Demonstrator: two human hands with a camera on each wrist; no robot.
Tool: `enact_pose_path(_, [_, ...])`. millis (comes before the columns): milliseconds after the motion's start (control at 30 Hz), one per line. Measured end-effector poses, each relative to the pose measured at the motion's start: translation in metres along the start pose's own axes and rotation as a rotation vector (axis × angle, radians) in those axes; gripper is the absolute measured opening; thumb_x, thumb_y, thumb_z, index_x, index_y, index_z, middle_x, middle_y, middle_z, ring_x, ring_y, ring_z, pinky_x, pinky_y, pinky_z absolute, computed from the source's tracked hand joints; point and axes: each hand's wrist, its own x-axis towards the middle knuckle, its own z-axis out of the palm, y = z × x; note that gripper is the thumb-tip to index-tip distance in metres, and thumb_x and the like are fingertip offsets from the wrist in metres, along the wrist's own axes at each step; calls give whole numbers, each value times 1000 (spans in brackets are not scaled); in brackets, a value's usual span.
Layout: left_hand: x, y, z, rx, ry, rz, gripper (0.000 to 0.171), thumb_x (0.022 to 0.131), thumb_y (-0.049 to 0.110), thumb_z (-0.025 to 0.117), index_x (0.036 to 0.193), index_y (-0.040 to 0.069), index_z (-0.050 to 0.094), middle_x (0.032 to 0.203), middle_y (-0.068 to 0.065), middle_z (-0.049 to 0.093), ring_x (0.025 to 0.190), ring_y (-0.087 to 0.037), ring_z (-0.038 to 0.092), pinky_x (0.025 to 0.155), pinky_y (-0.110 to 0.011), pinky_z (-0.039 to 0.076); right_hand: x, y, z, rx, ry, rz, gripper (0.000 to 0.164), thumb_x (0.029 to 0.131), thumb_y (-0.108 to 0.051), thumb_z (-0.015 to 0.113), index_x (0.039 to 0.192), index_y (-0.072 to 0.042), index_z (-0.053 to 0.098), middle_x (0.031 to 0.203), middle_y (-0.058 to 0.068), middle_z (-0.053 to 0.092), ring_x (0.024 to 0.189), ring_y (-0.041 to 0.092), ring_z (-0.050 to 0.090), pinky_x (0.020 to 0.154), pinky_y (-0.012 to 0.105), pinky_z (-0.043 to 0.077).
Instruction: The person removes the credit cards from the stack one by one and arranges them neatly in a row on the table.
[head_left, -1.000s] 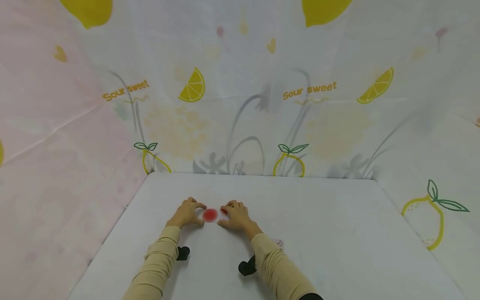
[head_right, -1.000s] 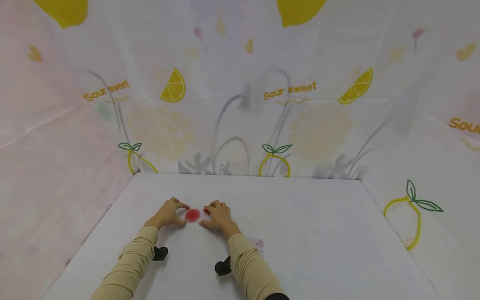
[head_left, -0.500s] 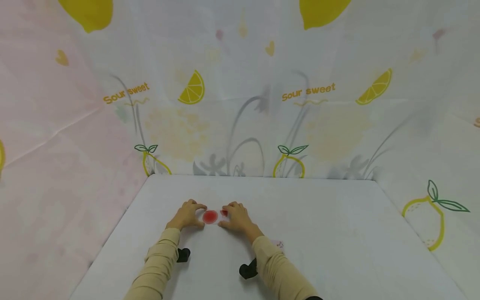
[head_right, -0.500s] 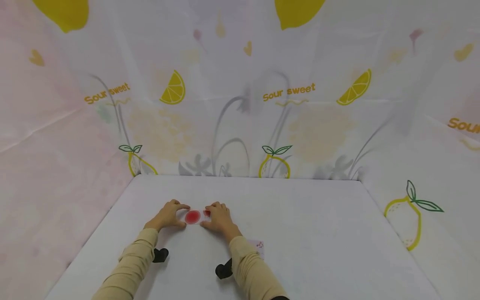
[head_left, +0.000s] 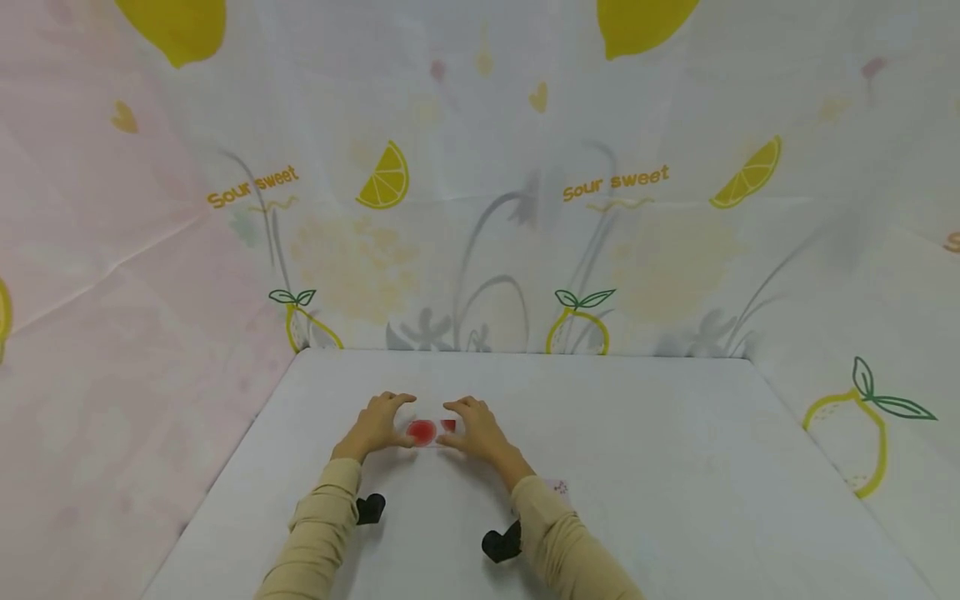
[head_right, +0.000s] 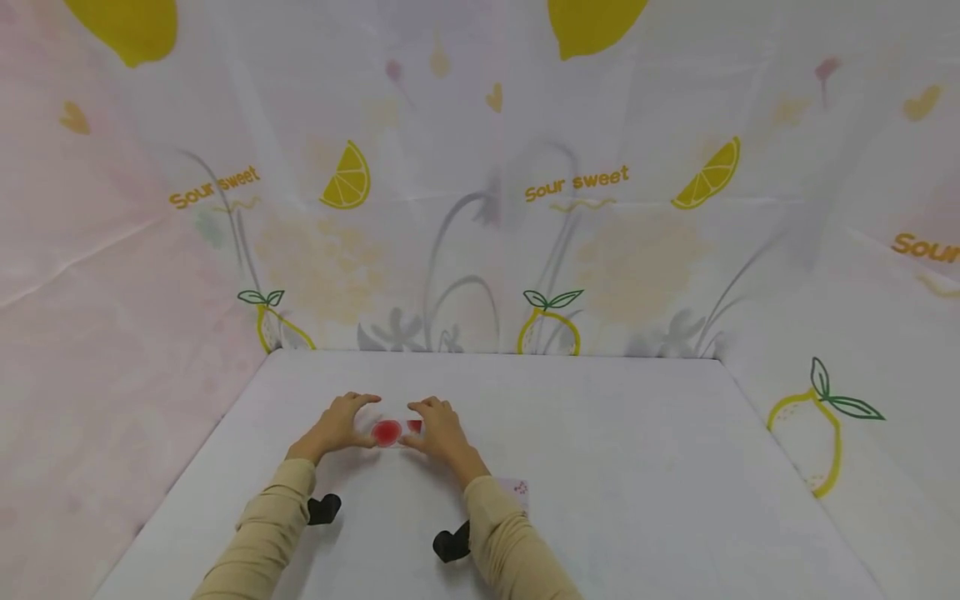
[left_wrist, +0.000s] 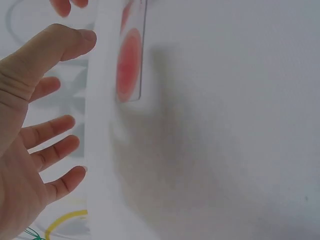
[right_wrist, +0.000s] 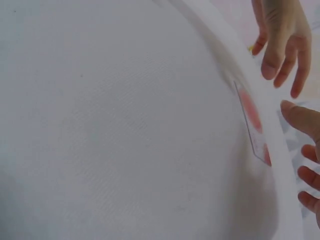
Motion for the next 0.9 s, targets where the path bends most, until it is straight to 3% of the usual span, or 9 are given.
enact_pose_path(400, [-7, 26, -23, -35, 26, 39, 66, 61, 26, 80, 118, 5, 53, 106, -19, 53, 96, -36, 49, 77, -53, 40, -4, -9, -31, 152, 34, -44, 51, 75, -26, 71, 115, 0, 55, 101, 17, 57, 89, 30, 55, 75, 35, 45])
enact_pose_path(733, [-12, 43, -29, -70, 87, 81, 64, 63, 25, 79, 118, 6, 54, 110, -16, 52, 100, -35, 47, 82, -50, 39, -16, -1, -46, 208, 77, -35, 52, 74, -28, 71, 115, -1, 56, 101, 13, 58, 90, 31, 54, 76, 42, 45])
enact_pose_path(900, [-18, 52, -28, -89, 136, 112, 62, 62, 22, 79, 117, 6, 55, 109, -16, 53, 100, -35, 47, 84, -50, 38, -25, -2, -57, 198, 112, -52, 51, 74, -28, 71, 116, -2, 56, 102, 10, 58, 89, 25, 55, 76, 36, 46])
